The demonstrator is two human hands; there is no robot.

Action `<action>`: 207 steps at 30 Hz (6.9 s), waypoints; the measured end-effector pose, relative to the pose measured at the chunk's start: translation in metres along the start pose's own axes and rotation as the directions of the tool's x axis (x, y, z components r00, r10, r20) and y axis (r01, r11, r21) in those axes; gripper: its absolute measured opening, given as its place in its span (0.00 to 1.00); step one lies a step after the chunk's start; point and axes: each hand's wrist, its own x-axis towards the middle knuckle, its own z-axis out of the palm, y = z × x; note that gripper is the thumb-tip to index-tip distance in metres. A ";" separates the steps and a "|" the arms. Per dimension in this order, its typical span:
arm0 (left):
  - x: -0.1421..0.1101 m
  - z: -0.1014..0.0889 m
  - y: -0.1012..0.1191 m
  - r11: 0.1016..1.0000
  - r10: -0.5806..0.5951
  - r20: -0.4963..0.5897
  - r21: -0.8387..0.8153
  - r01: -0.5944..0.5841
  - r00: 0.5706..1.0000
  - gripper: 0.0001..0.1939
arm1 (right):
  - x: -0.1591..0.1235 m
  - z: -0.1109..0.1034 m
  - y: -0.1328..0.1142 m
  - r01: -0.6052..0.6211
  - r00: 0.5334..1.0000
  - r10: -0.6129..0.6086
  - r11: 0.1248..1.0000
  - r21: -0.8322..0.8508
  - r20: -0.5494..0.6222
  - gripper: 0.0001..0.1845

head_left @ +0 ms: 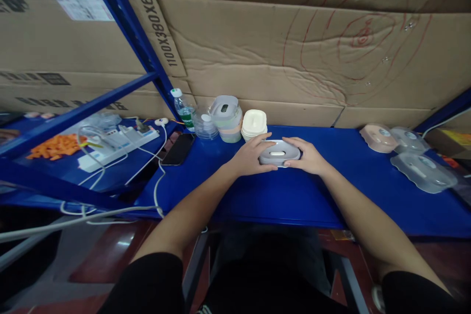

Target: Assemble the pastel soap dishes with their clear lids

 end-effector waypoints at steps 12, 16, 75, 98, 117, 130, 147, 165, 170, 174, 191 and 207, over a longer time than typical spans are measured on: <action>0.001 -0.002 -0.001 0.998 -0.019 0.065 -0.052 0.023 0.998 0.56 | 0.003 0.001 -0.001 -0.085 0.996 0.090 0.986 0.146 -0.028 0.43; 0.002 -0.003 -0.002 0.998 -0.033 0.092 -0.050 0.037 0.995 0.44 | 0.002 0.004 -0.002 -0.140 0.984 0.157 0.975 0.172 -0.086 0.40; -0.011 -0.051 -0.067 0.757 -0.350 -0.717 0.161 0.633 0.602 0.41 | 0.086 -0.001 -0.030 -0.575 0.764 0.493 0.812 -0.094 -0.416 0.08; 0.002 -0.009 -0.039 0.880 -0.184 -0.372 0.351 0.321 0.910 0.20 | -0.083 -0.148 0.048 -0.789 0.615 0.411 0.328 -0.520 -0.674 0.37; 0.007 -0.006 -0.022 0.939 -0.116 -0.336 0.271 0.214 0.935 0.25 | -0.121 -0.069 -0.029 -0.555 0.814 0.553 0.649 -0.521 -0.177 0.58; 0.001 -0.005 -0.016 0.937 -0.026 -0.268 0.329 0.117 0.963 0.24 | 0.027 -0.045 -0.051 -0.134 0.982 0.092 0.956 0.262 0.167 0.40; -0.011 -0.055 -0.035 0.856 -0.158 -0.603 0.311 0.413 0.782 0.28 | 0.007 -0.046 -0.025 -0.339 0.939 0.193 0.657 0.673 0.284 0.59; -0.029 -0.088 -0.090 0.678 -0.374 -0.847 0.027 0.734 0.376 0.27 | 0.004 -0.042 -0.031 -0.156 0.980 0.163 0.986 -0.062 0.112 0.44; -0.017 -0.068 -0.050 0.790 -0.193 -0.785 0.232 0.568 0.589 0.21 | -0.001 -0.022 -0.017 -0.079 0.912 0.227 0.914 -0.397 0.341 0.60; -0.004 -0.028 -0.020 0.943 -0.021 -0.375 0.301 0.143 0.927 0.22 | 0.002 -0.016 -0.009 -0.049 0.931 0.156 0.949 -0.311 0.330 0.52; 0.002 -0.010 -0.007 0.986 0.094 -0.136 0.149 -0.074 0.986 0.28 | 0.010 -0.011 -0.028 -0.242 0.960 0.281 0.798 0.552 0.015 0.27; 0.006 -0.009 -0.012 0.892 0.133 -0.112 0.447 -0.069 0.985 0.12 | 0.019 -0.030 -0.024 -0.612 0.719 0.645 0.411 0.675 0.260 0.43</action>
